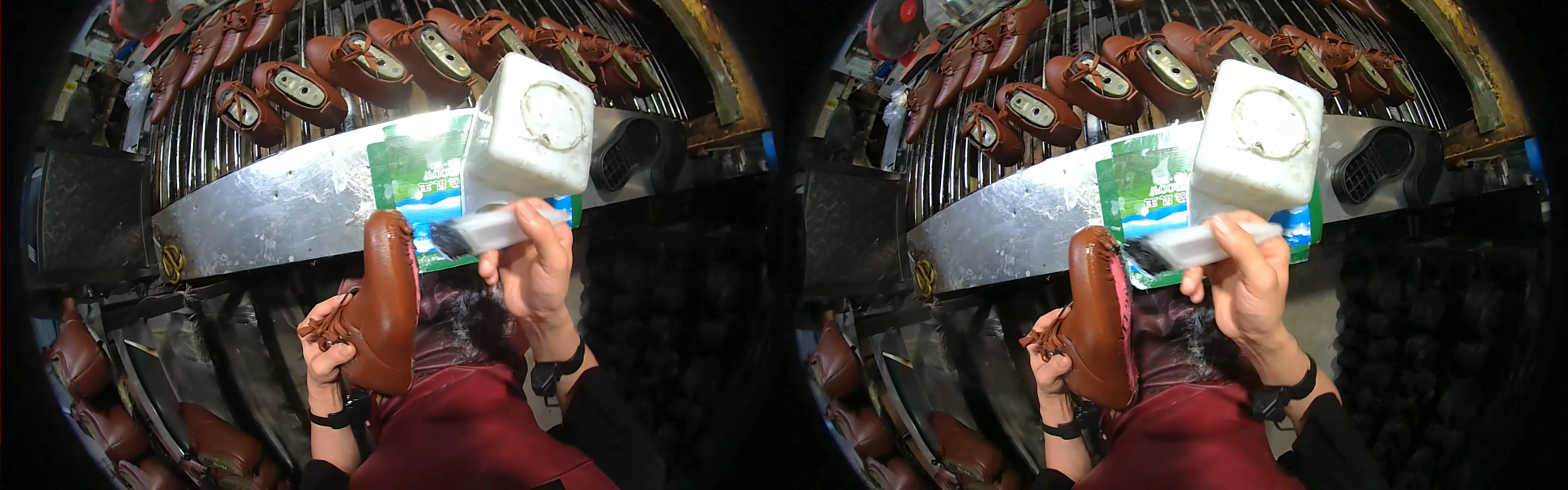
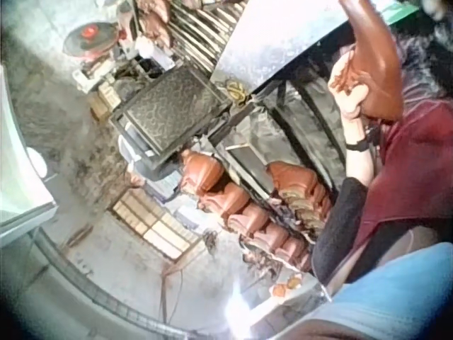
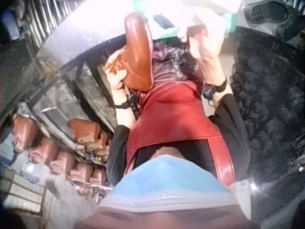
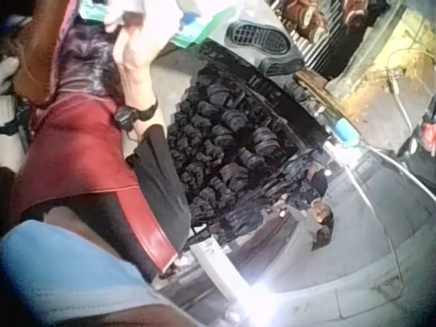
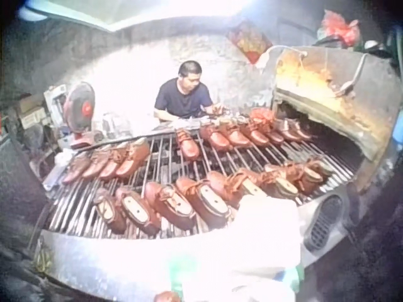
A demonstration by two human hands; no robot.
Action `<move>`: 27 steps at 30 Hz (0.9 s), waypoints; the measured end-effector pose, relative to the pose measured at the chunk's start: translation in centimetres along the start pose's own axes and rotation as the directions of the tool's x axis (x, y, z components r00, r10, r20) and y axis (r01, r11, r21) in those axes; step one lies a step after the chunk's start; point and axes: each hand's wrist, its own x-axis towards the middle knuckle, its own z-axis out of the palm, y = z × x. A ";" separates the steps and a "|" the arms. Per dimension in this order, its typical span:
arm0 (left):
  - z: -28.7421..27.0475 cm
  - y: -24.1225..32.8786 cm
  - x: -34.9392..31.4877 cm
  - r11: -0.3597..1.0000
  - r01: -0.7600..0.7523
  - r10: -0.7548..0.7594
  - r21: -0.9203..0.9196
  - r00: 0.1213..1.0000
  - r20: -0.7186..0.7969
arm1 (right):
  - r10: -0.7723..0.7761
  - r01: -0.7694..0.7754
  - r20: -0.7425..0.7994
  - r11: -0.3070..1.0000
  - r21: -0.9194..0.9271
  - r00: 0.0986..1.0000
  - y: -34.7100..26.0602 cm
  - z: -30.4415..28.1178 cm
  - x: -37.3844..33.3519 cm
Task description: Applying adhesive or finish to the soles and edges of shoes using a brush and a container of liquid.
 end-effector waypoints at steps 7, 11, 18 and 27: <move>0.4 0.9 0.1 1.000 0.001 -0.001 0.011 1.000 -0.008 | -0.051 0.129 0.241 0.938 -0.322 0.969 -0.3 2.4 -2.2; -0.3 0.8 0.6 1.000 -0.003 0.003 0.015 1.000 0.005 | -0.157 0.364 0.463 0.840 -0.402 0.872 1.3 2.0 -6.0; -0.4 2.4 2.0 0.999 -0.009 0.009 0.032 1.000 -0.013 | -0.114 0.530 0.673 0.716 -0.454 0.731 2.3 2.0 -11.6; 1.9 4.1 2.4 1.000 -0.006 0.003 -0.021 0.991 -0.132 | -0.225 0.632 0.685 0.647 -0.427 0.693 1.2 3.1 -10.3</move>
